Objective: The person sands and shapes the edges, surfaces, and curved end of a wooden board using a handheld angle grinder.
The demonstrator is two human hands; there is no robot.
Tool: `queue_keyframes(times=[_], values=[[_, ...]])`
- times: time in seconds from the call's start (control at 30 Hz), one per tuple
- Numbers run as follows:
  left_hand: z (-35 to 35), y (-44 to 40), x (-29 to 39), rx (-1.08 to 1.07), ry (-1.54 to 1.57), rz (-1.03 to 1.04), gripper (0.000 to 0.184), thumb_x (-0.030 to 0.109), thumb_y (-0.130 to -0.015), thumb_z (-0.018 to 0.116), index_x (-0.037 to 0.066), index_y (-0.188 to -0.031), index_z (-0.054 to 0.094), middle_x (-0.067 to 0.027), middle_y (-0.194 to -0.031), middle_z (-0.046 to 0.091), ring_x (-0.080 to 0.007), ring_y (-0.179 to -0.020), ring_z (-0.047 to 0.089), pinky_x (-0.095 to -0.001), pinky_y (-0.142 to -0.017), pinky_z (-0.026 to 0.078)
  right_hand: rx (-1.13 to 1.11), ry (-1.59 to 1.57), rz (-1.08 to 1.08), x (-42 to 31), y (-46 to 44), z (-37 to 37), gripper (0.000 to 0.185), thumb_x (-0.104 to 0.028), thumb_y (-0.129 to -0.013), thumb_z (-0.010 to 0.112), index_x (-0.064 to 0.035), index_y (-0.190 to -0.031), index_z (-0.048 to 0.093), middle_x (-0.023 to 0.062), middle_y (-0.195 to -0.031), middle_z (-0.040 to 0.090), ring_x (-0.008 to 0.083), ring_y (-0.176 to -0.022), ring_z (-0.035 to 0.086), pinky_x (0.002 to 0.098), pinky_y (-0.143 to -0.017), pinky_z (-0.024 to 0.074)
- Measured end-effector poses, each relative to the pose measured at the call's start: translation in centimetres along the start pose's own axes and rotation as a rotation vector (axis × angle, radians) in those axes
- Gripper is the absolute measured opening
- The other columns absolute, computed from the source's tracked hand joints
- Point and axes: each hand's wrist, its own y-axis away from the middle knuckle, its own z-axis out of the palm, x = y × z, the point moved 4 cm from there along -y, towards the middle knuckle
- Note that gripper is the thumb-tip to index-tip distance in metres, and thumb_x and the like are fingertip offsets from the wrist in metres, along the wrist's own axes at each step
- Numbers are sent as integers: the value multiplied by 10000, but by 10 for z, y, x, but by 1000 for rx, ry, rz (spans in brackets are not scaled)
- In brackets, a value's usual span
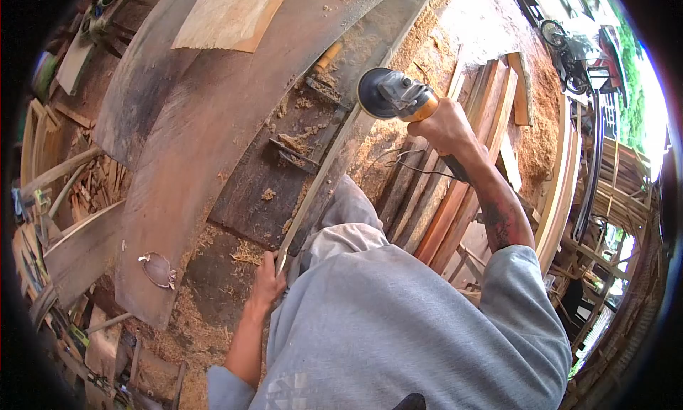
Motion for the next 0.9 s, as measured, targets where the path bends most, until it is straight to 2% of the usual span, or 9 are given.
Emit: queue_keyframes(times=[0.03, 0.1, 0.17, 0.3, 0.53, 0.7, 0.77, 0.8, 0.9], values=[[0, 0, 2, -7, -10, -12, 310, 16, -918, 570, -21, -1218, 497, -356, -1001, 651, -571, -975, 634, -586, -762, 500, -17, 10, 59, 3, -5, -3, 424, -253, -696, 820, 26, -1002, 729, 151, -745, 718, 269, -662, 711, 412, -653, 571], [1, 0, 3, -13, -23, -22, 309, 15, -919, 568, -20, -1218, 498, -356, -998, 653, -569, -967, 639, -581, -747, 504, -26, 7, 98, 4, -12, -9, 422, -259, -694, 818, 27, -991, 729, 158, -749, 721, 269, -667, 712, 409, -656, 570], [4, 1, -2, -25, -20, -45, 287, 29, -928, 581, -17, -1199, 496, -356, -983, 662, -576, -956, 637, -582, -730, 503, 13, 45, -10, 2, -20, -16, 430, -267, -686, 820, 35, -978, 732, 166, -753, 724, 271, -675, 714, 410, -662, 571], [3, -1, 5, -1, 4, -17, 255, 45, -941, 581, -13, -1176, 501, -358, -984, 669, -584, -960, 631, -593, -740, 500, 20, 47, -8, 10, -41, -26, 433, -270, -676, 823, 43, -964, 738, 174, -759, 727, 273, -688, 716, 406, -675, 571], [8, 1, 8, 35, 0, -109, 211, 89, -986, 568, -5, -1166, 510, -364, -963, 664, -583, -962, 634, -601, -743, 502, 86, -18, -84, 4, -60, -53, 414, -272, -670, 823, 38, -938, 764, 148, -772, 728, 244, -695, 703, 384, -674, 560], [5, 3, 15, 22, -11, -116, 250, 102, -983, 578, 11, -1207, 515, -357, -954, 669, -586, -962, 632, -599, -740, 507, 68, 1, -14, 32, -100, -71, 393, -255, -682, 820, 58, -911, 758, 141, -785, 722, 228, -698, 692, 371, -661, 558], [3, 5, 10, 43, -114, -60, 267, 99, -976, 583, 18, -1222, 520, -353, -940, 670, -584, -947, 635, -601, -732, 513, 125, -65, 16, 39, -103, -82, 376, -273, -700, 801, 15, -935, 747, 100, -764, 712, 177, -663, 654, 366, -641, 543], [-4, 5, 22, 57, -65, 19, 265, 100, -971, 585, 19, -1217, 529, -351, -929, 670, -579, -930, 638, -602, -729, 520, 175, -63, 38, 48, -102, -86, 350, -270, -737, 801, -8, -967, 776, 104, -824, 738, 180, -698, 676, 364, -646, 550], [-20, 15, 40, -1, -67, -23, 239, 119, -973, 594, 27, -1186, 537, -351, -933, 668, -572, -924, 641, -605, -724, 516, 288, -129, -106, 111, -74, -72, 328, -257, -778, 789, -38, -1022, 791, 117, -901, 758, 196, -743, 703, 364, -667, 565]])
